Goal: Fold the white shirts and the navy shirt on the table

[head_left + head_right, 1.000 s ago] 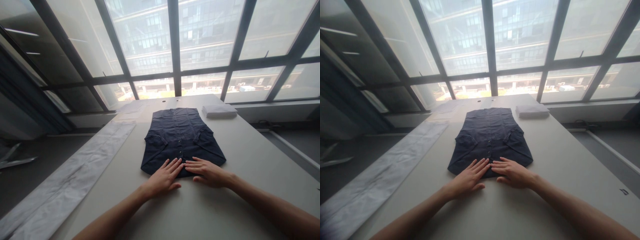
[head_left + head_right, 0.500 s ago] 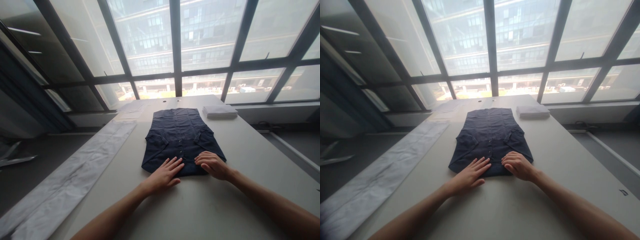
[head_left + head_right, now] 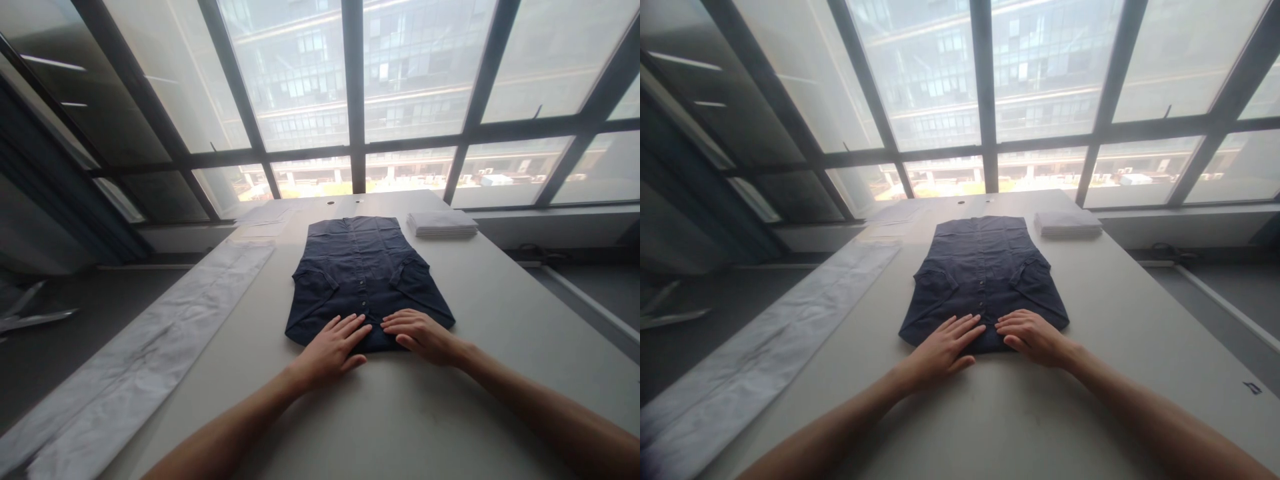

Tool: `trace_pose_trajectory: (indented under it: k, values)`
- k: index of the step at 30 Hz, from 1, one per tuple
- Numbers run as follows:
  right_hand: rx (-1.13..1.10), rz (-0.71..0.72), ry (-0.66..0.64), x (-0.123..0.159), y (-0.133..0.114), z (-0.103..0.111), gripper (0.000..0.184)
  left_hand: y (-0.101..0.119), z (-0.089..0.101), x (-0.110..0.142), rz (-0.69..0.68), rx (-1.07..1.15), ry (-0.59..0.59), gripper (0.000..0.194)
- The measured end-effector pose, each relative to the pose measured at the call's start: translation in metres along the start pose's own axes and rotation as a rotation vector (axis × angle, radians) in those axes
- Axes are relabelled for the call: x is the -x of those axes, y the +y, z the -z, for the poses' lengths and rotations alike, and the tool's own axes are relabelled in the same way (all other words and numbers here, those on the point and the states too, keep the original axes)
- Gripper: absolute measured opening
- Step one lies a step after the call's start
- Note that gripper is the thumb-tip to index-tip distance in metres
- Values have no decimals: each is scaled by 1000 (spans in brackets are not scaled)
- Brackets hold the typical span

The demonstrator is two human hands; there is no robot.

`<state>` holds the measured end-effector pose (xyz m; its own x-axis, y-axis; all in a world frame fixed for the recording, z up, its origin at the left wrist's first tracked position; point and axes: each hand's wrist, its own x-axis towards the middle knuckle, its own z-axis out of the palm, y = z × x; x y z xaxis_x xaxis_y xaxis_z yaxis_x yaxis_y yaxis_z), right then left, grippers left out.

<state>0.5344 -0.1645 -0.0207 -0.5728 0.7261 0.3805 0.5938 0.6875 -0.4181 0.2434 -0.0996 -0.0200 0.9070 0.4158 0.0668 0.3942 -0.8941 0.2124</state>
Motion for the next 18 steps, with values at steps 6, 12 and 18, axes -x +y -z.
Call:
trace_pose_trajectory:
  k: [6, 12, 18]
  values:
    - [10, -2, 13, -2, 2, -4, 31, 5, 0, -6, 40, 10, 5, 64]
    - [53, 5, 41, -3, -2, -7, 28, 3, -4, -7, 37, 12, 0, 65]
    - [102, -22, 61, -4, -12, -13, 25, 0, -9, -8, 8, -44, -53, 73]
